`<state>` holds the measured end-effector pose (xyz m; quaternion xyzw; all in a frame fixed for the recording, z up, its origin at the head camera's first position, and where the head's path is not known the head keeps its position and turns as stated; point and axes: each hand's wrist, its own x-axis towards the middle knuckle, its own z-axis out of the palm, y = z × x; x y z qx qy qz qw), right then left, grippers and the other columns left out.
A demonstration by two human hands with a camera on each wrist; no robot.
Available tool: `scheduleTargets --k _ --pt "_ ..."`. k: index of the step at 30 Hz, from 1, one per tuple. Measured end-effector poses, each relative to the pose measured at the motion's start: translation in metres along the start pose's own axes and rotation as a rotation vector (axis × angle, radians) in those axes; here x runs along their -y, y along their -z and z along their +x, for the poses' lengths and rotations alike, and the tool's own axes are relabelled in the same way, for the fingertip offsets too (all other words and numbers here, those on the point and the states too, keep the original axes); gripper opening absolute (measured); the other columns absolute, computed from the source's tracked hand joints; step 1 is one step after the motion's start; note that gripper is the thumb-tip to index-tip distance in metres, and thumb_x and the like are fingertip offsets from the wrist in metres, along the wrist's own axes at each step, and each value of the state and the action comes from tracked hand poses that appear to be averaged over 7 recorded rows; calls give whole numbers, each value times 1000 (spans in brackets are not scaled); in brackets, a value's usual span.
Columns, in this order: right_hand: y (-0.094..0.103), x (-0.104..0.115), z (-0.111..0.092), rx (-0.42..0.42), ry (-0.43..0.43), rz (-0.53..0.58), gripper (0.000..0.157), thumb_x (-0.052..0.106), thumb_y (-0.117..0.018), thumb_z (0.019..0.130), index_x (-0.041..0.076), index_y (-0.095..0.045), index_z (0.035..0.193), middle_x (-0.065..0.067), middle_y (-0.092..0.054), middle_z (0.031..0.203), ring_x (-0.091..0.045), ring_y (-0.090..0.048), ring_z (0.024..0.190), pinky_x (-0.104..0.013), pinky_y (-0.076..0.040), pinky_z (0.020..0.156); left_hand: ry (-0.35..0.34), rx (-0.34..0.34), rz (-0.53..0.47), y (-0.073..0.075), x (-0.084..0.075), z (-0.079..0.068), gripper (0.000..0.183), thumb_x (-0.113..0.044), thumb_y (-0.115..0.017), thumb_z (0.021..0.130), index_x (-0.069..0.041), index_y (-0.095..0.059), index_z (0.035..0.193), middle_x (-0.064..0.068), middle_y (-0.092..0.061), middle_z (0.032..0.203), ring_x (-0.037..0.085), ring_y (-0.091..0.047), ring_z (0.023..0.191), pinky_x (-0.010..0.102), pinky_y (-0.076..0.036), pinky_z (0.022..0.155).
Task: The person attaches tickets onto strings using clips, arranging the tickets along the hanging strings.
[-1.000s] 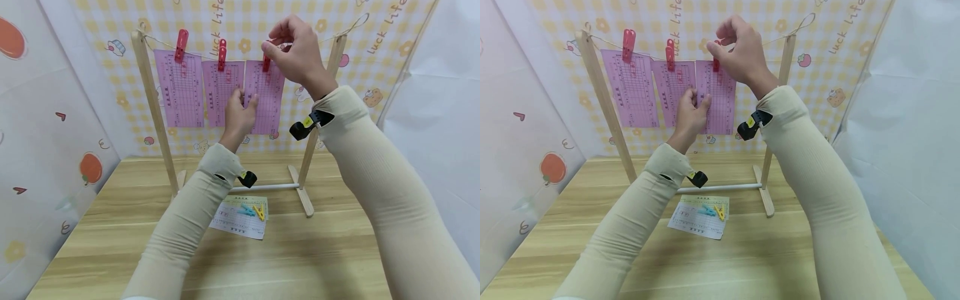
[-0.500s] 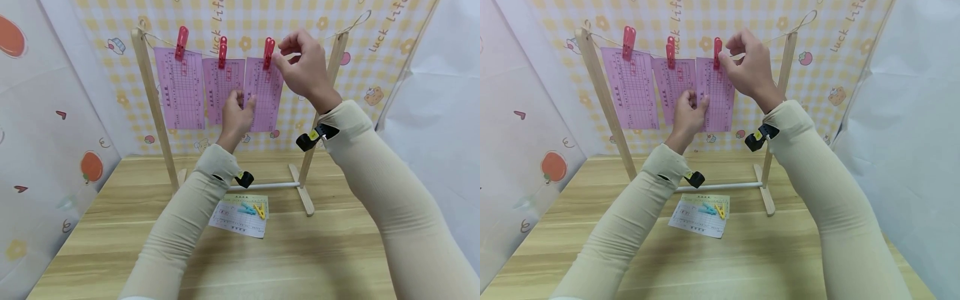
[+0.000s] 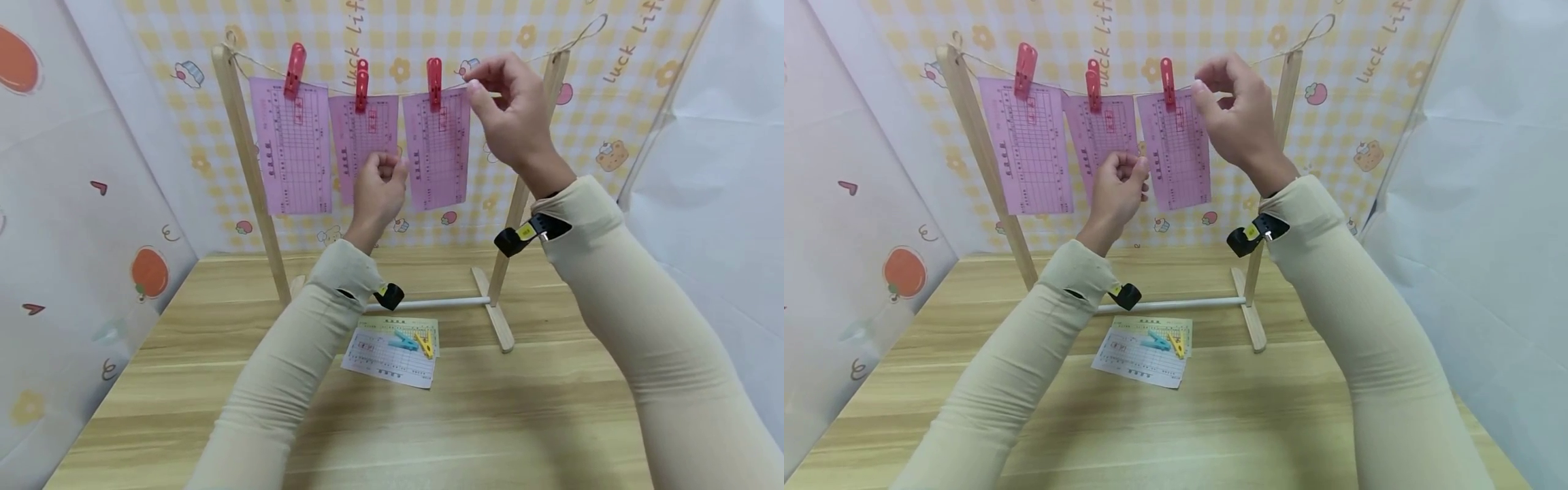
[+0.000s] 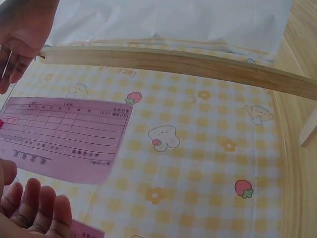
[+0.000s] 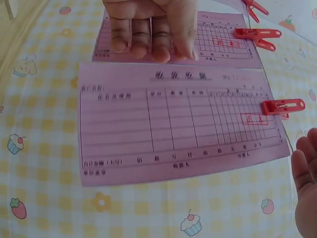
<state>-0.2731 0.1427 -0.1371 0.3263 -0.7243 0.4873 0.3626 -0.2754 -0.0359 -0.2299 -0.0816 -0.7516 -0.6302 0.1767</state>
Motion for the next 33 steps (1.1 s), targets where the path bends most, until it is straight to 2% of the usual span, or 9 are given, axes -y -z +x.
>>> scheduleTargets --k 2,4,9,17,24,33 --pt "2 -2 -4 9 29 59 15 7 -51 92 0 -63 99 -4 -63 94 -14 -59 82 -23 -45 68 -1 9 -17 2 1 -1 22 -27 -53 101 -8 -54 111 6 -59 98 19 -58 88 26 -51 74" --pt "4 -3 -8 23 15 110 18 9 -48 94 2 -63 100 -6 -63 97 -19 -61 86 -25 -47 70 11 22 -35 4 3 -2 23 -28 -49 102 -7 -53 112 9 -60 99 21 -60 88 26 -52 74" --pt "10 -1 -17 66 -99 226 23 12 -43 97 5 -60 110 -15 -61 112 -28 -62 101 -30 -50 80 6 38 -75 9 3 -4 25 -27 -45 104 -5 -53 113 12 -61 101 20 -60 84 26 -53 74" --pt "17 1 -28 72 -246 419 26 13 -38 98 2 -55 116 -20 -55 119 -32 -58 107 -33 -49 86 -49 64 -98 16 2 -7 25 -26 -44 105 -5 -57 107 15 -63 98 20 -60 80 29 -54 73" --pt "15 -14 -44 104 -231 477 24 17 -40 99 6 -56 114 -23 -56 120 -31 -60 104 -32 -49 84 -91 136 -67 26 12 -16 33 -25 -40 106 0 -61 109 11 -64 94 22 -62 82 29 -55 74" --pt "14 -23 -62 135 -281 506 26 18 -40 100 4 -56 114 -22 -56 121 -29 -60 105 -32 -49 88 -91 170 -22 38 25 -28 38 -27 -38 106 1 -62 116 14 -67 103 23 -64 89 32 -55 76"
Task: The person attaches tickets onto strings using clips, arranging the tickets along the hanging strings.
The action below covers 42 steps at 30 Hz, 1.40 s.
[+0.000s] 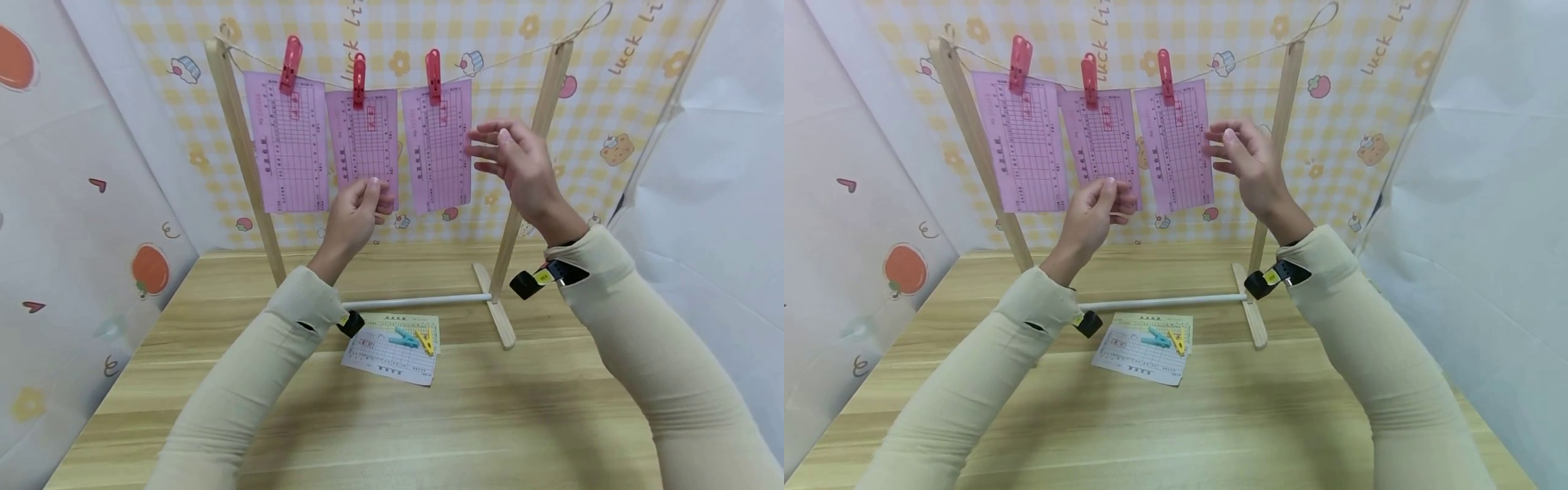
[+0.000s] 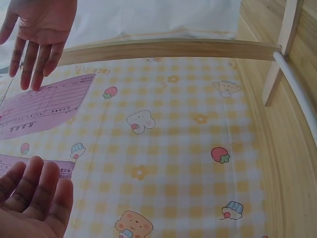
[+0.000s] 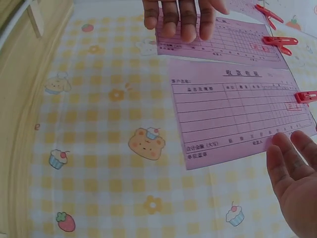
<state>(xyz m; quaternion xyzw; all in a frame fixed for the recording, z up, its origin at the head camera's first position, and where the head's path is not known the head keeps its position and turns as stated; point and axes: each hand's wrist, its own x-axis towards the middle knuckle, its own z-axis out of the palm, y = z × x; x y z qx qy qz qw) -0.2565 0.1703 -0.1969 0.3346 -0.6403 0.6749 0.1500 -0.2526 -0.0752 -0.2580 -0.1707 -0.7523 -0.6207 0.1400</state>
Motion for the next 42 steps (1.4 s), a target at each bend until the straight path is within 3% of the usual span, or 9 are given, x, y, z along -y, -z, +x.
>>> scheduleTargets --k 7,17,25,36,42 --pt "0 -8 -11 7 -2 13 27 17 -39 101 0 -55 113 -22 -58 119 -29 -61 105 -34 -50 90 20 22 7 8 6 -10 41 -31 -38 106 1 -61 117 13 -67 106 24 -65 92 33 -55 79" --pt "-5 -23 -29 2 -36 30 27 17 -38 102 -1 -55 113 -20 -60 119 -28 -60 107 -33 -50 90 -2 62 46 21 17 -26 41 -29 -39 106 4 -61 115 18 -65 105 28 -64 92 41 -55 80" --pt "-9 -35 -43 10 -52 51 26 14 -38 102 -2 -55 112 -14 -62 116 -27 -61 106 -32 -50 89 -8 89 103 30 27 -40 40 -29 -40 106 3 -62 115 17 -67 104 28 -65 91 37 -56 77" --pt "-14 -55 -61 25 -108 -29 31 12 -40 101 -13 -50 115 -32 -55 121 -33 -60 108 -36 -51 89 38 156 142 30 44 -58 38 -30 -41 105 2 -60 116 15 -66 105 27 -64 93 38 -55 78" --pt "-16 -66 -73 39 -146 -103 32 11 -43 100 -18 -50 113 -32 -54 123 -20 -64 102 -32 -52 85 56 174 198 35 57 -67 38 -30 -41 105 1 -59 118 15 -66 107 28 -64 94 40 -55 79"
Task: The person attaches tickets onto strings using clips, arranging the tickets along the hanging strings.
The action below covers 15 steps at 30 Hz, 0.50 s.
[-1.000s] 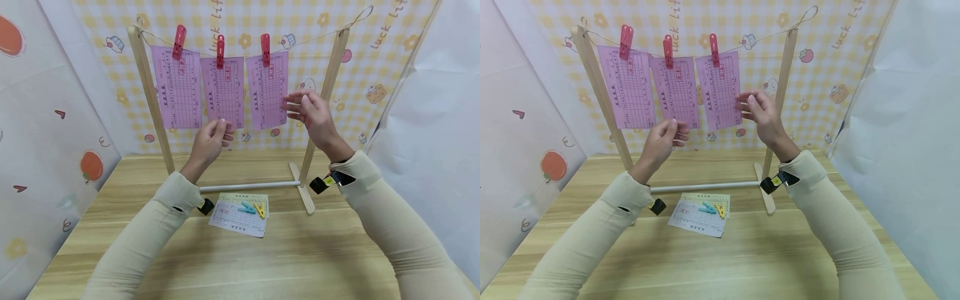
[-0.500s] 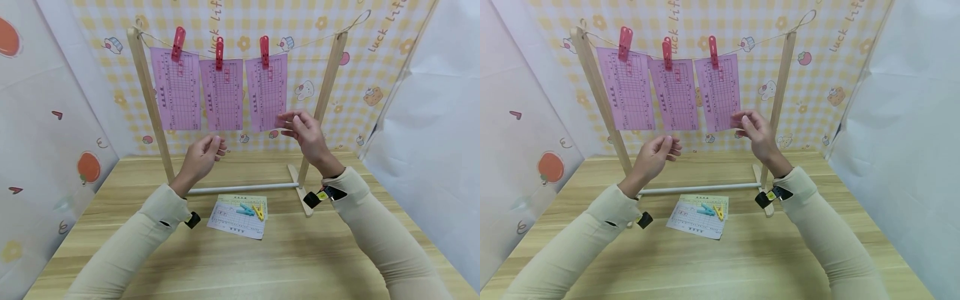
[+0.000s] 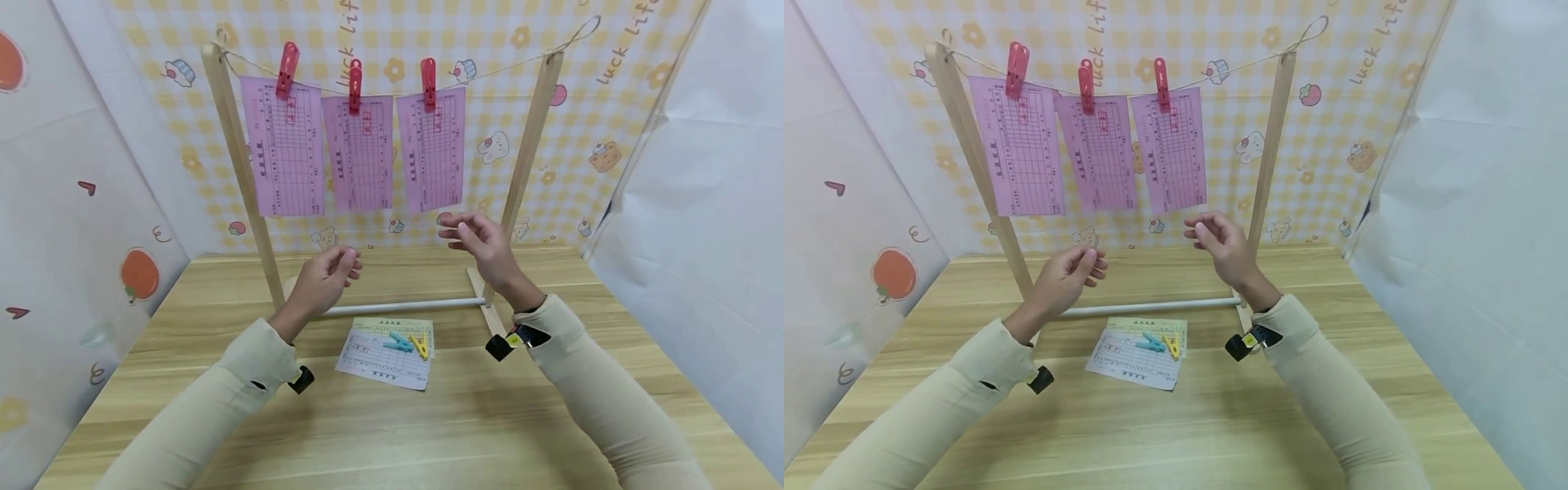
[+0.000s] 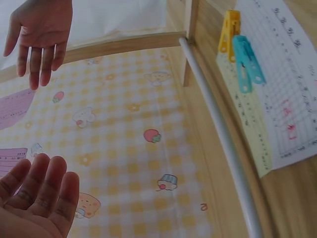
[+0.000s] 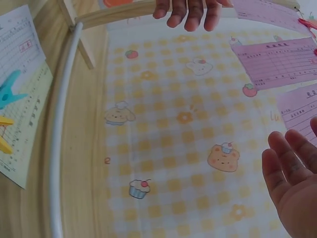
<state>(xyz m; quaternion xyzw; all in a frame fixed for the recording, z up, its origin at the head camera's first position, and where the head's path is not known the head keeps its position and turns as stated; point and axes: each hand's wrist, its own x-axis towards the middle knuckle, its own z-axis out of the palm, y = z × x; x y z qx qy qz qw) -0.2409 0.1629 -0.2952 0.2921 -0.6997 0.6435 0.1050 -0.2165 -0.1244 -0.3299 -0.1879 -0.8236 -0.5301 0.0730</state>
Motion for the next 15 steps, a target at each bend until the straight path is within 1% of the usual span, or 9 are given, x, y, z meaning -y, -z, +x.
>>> scheduleTargets --k 5,8,12,13,15 --pt "-3 -10 -8 8 -31 5 30 8 -45 99 -19 -51 111 -25 -60 118 -17 -65 99 -32 -53 84 -1 -6 60 3 9 -10 39 -32 -41 105 0 -60 117 14 -67 105 26 -65 92 38 -56 76" --pt "-4 -15 -13 10 -40 7 27 4 -45 99 -20 -50 111 -26 -59 118 -16 -65 98 -33 -53 84 3 2 80 4 14 -15 40 -34 -41 105 -1 -60 118 13 -67 106 26 -65 92 37 -56 76" --pt "-6 -22 -21 21 -66 -13 25 2 -47 99 -19 -51 110 -31 -55 121 -14 -64 99 -32 -53 85 19 6 91 1 20 -20 41 -35 -42 104 -2 -61 118 11 -67 104 24 -66 92 37 -56 76" --pt "-7 -24 -23 25 -74 -25 24 2 -48 99 -19 -51 110 -30 -55 120 -15 -64 100 -32 -52 86 21 7 94 0 22 -21 40 -35 -43 104 -2 -61 117 11 -67 103 24 -66 91 37 -55 76" --pt "-9 -28 -27 32 -89 -47 23 1 -50 98 -18 -52 110 -28 -56 119 -22 -64 102 -29 -52 86 25 8 104 -2 26 -23 38 -34 -45 104 -3 -61 116 9 -67 101 23 -66 90 37 -55 74"
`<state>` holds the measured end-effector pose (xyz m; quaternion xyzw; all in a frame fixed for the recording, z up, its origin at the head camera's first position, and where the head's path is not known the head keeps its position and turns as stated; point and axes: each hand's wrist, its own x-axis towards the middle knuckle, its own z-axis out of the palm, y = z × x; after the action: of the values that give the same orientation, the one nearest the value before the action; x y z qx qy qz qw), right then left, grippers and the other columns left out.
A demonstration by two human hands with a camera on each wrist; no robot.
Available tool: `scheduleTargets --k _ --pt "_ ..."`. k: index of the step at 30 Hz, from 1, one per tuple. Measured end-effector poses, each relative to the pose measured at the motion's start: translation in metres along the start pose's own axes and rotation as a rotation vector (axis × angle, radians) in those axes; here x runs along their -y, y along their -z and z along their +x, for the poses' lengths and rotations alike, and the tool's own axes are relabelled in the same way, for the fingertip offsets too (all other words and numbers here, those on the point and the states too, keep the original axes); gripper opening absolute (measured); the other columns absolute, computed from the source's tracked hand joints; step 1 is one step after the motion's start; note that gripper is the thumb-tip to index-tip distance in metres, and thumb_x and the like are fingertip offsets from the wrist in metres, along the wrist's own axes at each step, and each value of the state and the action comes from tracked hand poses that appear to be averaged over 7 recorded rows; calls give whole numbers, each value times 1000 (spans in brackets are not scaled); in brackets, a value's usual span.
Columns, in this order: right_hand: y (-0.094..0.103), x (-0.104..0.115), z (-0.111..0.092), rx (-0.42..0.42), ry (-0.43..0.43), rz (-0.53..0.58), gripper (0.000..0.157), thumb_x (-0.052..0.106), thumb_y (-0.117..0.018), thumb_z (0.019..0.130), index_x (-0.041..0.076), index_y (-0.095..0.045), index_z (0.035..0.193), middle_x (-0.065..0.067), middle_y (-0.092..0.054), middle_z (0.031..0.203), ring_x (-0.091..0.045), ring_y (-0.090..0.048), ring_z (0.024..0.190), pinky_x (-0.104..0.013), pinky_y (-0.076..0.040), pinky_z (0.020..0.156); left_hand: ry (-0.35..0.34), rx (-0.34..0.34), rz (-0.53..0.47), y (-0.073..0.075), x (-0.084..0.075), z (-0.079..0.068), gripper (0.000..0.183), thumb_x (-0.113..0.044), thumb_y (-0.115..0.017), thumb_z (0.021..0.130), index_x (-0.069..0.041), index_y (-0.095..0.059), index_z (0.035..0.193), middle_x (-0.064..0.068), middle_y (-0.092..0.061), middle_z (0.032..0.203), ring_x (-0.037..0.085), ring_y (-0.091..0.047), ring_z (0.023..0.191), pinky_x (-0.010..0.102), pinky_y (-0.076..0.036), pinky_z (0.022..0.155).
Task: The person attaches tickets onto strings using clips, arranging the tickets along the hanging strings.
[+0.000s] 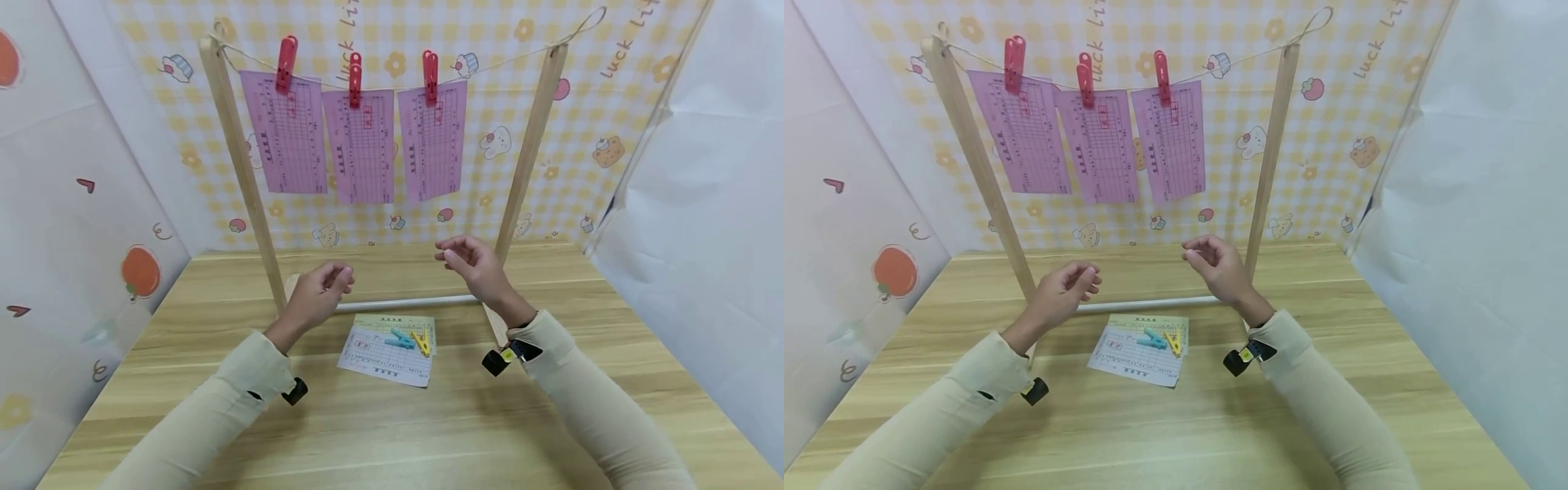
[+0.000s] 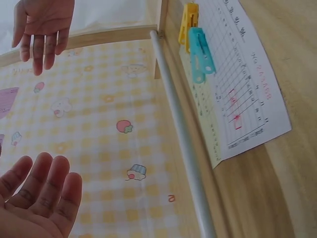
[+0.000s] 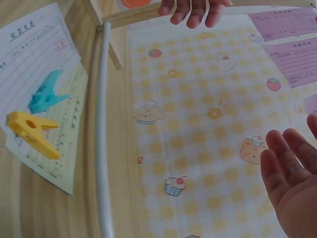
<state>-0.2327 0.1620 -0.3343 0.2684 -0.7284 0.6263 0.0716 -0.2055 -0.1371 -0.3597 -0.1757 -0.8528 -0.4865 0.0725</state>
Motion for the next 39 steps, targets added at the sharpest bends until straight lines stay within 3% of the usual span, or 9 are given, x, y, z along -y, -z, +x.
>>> scheduleTargets --k 5,10,17,22,27,34,39 --pt "-4 -12 -6 25 -38 -60 19 0 -54 96 -15 -54 108 -25 -60 117 -40 -61 106 -24 -52 85 21 31 33 -8 10 -1 32 -30 -49 103 -4 -61 117 8 -66 100 23 -65 90 39 -54 77" --pt "-6 -22 -12 60 -84 -109 20 3 -57 96 -12 -57 110 -25 -61 115 -42 -61 104 -23 -52 83 50 65 63 -19 19 -2 32 -31 -50 102 -4 -61 117 8 -66 103 24 -63 93 42 -53 81" --pt "-10 -38 -23 77 -161 -162 22 6 -60 95 -9 -59 111 -22 -63 111 -38 -64 99 -35 -55 80 112 102 69 -31 32 -5 31 -32 -53 100 -7 -61 117 7 -65 107 25 -61 97 44 -51 86" --pt "-13 -51 -30 97 -242 -205 24 8 -61 96 -8 -58 114 -23 -62 111 -37 -64 99 -30 -54 78 131 122 62 -37 40 -7 29 -30 -55 100 -8 -62 116 6 -65 105 24 -62 96 43 -51 85" --pt "-15 -62 -36 120 -266 -239 25 9 -60 96 -8 -58 116 -23 -62 111 -39 -64 99 -36 -53 77 151 136 75 -41 48 -6 29 -28 -56 99 -5 -62 117 6 -65 104 23 -61 95 42 -51 85" --pt "-18 -75 -43 161 -312 -346 22 17 -63 95 1 -62 110 -10 -66 106 -25 -66 94 -33 -54 75 196 169 111 -47 56 -7 27 -28 -59 98 -7 -61 116 6 -65 108 23 -62 98 43 -51 87" --pt "-19 -82 -47 240 -321 -375 23 18 -63 93 1 -62 109 -14 -65 110 -21 -65 86 -32 -53 68 205 205 136 -51 60 -4 29 -23 -64 95 -4 -62 116 6 -65 106 23 -62 97 42 -51 87"
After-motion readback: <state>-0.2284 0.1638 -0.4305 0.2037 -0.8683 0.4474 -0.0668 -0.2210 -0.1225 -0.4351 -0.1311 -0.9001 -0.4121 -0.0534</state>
